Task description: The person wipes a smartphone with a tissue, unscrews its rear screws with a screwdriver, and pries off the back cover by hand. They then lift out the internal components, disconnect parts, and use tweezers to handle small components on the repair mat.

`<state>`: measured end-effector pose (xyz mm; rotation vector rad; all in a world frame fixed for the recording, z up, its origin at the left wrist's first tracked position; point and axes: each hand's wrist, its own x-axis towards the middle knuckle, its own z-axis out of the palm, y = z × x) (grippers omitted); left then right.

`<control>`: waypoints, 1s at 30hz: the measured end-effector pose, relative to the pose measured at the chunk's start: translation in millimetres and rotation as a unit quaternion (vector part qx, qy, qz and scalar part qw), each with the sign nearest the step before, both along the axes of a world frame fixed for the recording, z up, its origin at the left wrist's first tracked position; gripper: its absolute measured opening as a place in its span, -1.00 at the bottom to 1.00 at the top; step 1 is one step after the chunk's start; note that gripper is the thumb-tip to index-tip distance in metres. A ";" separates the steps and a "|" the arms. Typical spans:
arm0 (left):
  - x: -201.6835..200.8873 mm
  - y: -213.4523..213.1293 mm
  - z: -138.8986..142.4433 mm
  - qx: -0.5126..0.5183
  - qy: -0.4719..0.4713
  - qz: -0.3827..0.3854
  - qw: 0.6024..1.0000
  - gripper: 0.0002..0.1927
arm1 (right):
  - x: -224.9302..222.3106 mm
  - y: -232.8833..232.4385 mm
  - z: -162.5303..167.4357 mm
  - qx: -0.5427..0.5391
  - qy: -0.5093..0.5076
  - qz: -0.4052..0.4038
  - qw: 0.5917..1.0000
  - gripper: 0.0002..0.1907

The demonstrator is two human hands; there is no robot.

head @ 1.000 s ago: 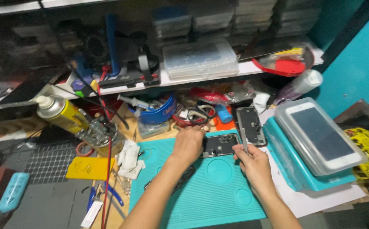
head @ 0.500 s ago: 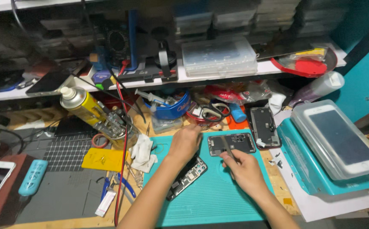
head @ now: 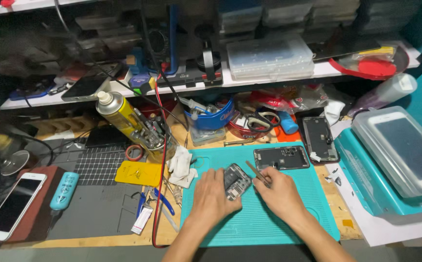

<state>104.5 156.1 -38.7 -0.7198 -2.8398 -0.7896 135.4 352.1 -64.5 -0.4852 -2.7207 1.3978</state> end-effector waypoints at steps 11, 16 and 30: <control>-14.6 25.9 0.0 0.566 -0.152 0.087 0.806 -0.61 | -5.2 -5.8 0.2 -0.215 0.114 0.054 0.968 -0.70; 4.2 12.7 2.5 0.702 -0.264 -0.002 0.661 -0.73 | -4.7 6.1 27.5 -0.251 0.130 0.038 0.958 -0.74; 25.1 5.6 21.2 0.792 -0.256 0.053 0.552 -0.79 | -3.7 3.6 50.2 -0.302 0.055 0.031 0.951 -0.73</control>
